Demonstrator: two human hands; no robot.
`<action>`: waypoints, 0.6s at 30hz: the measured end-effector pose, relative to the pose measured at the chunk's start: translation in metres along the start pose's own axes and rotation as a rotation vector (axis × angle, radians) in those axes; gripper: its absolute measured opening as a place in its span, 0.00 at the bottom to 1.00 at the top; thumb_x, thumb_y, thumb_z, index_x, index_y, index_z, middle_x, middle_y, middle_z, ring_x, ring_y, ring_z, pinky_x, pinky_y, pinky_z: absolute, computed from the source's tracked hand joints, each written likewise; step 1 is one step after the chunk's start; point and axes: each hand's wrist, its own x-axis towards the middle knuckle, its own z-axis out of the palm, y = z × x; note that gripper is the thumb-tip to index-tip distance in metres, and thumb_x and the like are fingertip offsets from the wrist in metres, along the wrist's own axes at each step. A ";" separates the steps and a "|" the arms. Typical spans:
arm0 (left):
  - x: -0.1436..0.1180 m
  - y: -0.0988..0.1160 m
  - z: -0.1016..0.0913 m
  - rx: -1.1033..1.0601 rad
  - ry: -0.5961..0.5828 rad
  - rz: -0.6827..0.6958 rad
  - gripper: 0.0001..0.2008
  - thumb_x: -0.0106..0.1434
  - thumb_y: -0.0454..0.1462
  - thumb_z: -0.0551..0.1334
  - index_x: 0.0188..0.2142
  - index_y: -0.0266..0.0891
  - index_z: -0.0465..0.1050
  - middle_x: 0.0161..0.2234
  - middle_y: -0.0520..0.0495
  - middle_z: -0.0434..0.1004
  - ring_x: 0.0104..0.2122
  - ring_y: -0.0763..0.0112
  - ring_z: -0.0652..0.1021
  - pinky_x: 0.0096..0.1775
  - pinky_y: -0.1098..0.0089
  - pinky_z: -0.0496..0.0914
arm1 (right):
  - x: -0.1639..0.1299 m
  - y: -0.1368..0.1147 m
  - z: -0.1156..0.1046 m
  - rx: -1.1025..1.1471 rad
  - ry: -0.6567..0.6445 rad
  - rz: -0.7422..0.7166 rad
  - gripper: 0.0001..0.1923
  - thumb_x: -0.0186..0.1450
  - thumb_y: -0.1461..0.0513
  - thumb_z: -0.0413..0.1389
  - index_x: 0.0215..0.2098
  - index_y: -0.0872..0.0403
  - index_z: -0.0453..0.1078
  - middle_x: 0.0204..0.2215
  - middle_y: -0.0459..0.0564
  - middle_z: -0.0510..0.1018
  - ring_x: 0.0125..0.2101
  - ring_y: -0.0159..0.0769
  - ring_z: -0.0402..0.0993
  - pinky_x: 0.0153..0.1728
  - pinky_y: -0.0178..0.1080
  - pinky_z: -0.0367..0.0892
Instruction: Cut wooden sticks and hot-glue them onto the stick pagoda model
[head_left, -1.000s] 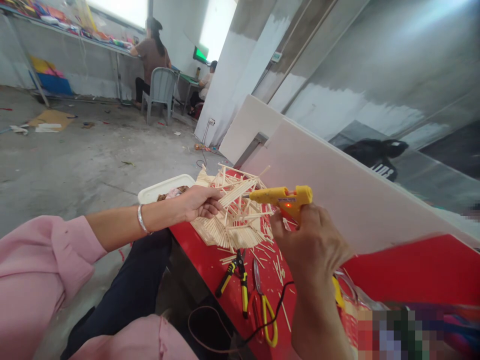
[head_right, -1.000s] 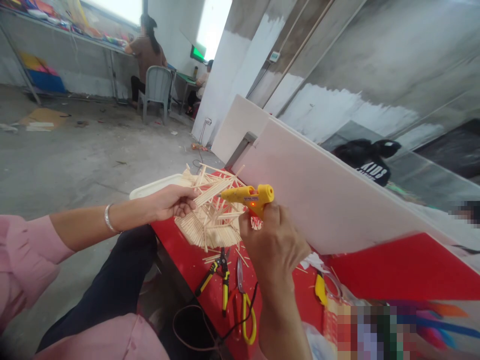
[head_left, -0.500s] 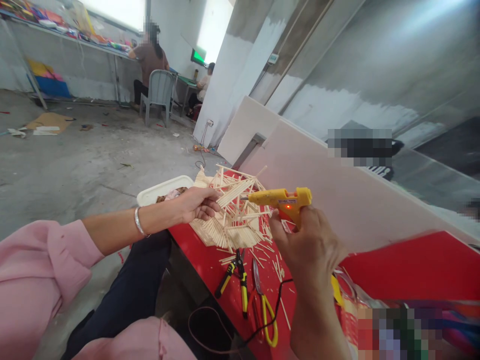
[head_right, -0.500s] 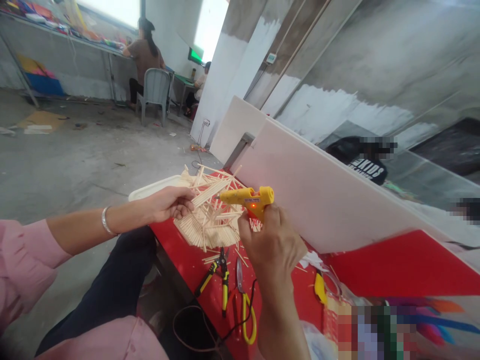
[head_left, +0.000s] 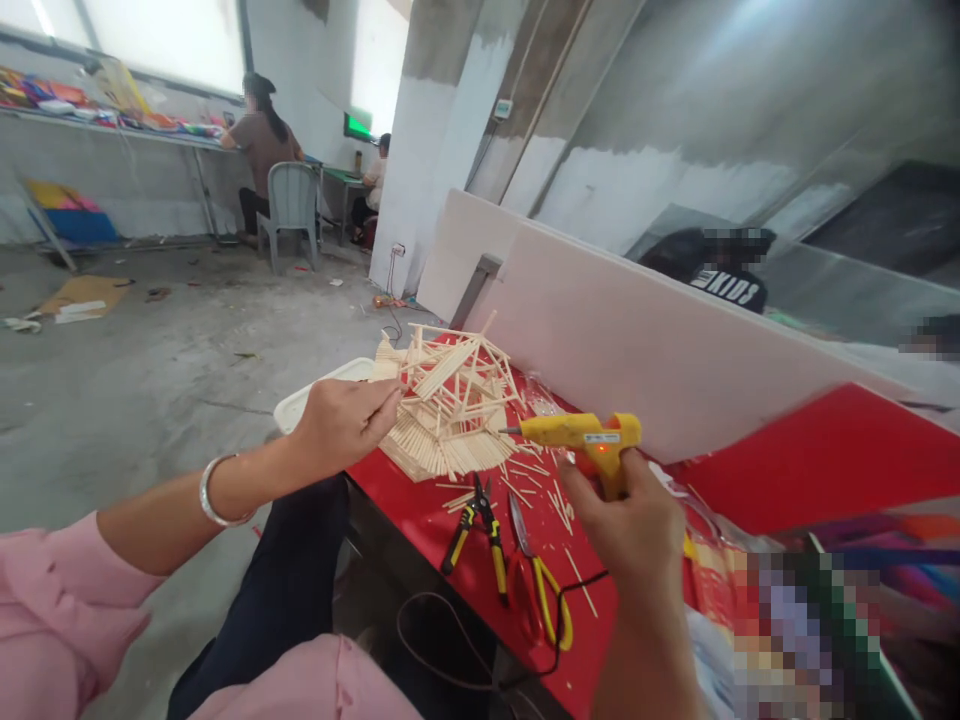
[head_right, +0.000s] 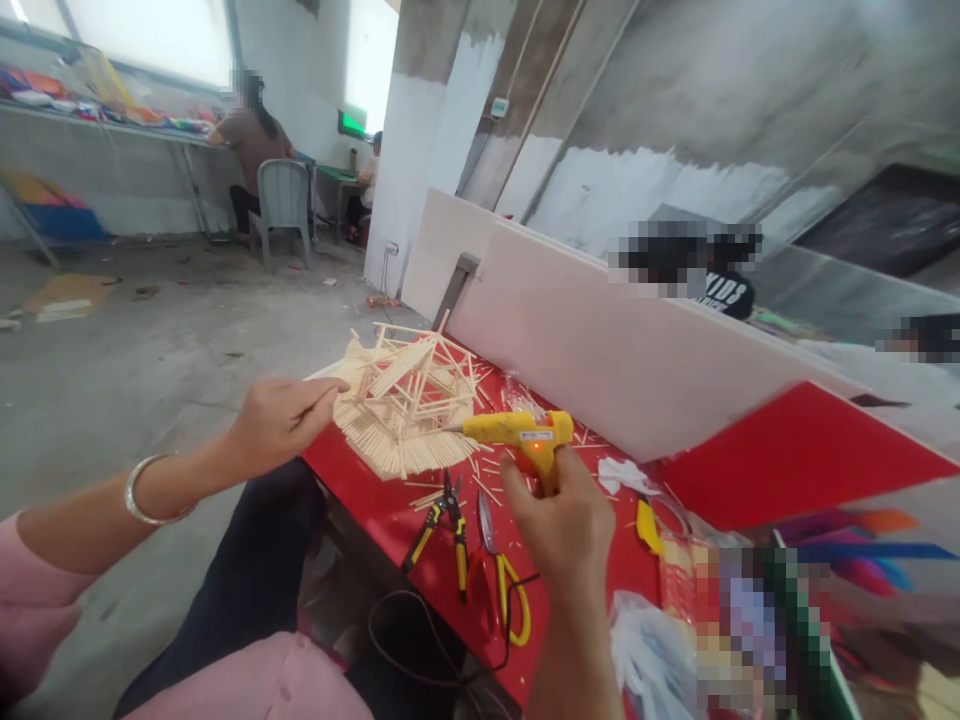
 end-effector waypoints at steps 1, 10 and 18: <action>-0.003 0.006 -0.003 0.068 0.040 0.115 0.11 0.66 0.36 0.55 0.36 0.38 0.77 0.26 0.49 0.81 0.22 0.74 0.76 0.26 0.73 0.66 | -0.007 0.009 -0.002 0.054 -0.026 0.053 0.20 0.53 0.46 0.57 0.22 0.51 0.57 0.15 0.38 0.59 0.18 0.27 0.54 0.21 0.33 0.52; -0.058 0.089 0.024 -0.225 -0.218 0.333 0.06 0.64 0.30 0.59 0.33 0.38 0.74 0.19 0.53 0.71 0.19 0.75 0.69 0.25 0.73 0.62 | -0.107 0.120 -0.022 0.172 -0.114 0.512 0.25 0.49 0.40 0.59 0.24 0.52 0.62 0.17 0.39 0.64 0.20 0.30 0.58 0.23 0.34 0.56; -0.106 0.137 0.133 -0.263 -0.491 0.157 0.21 0.70 0.40 0.52 0.21 0.37 0.67 0.18 0.50 0.71 0.18 0.75 0.70 0.23 0.71 0.55 | -0.124 0.196 0.016 -0.148 -0.300 0.600 0.22 0.59 0.53 0.47 0.38 0.60 0.74 0.27 0.54 0.77 0.28 0.41 0.70 0.30 0.38 0.61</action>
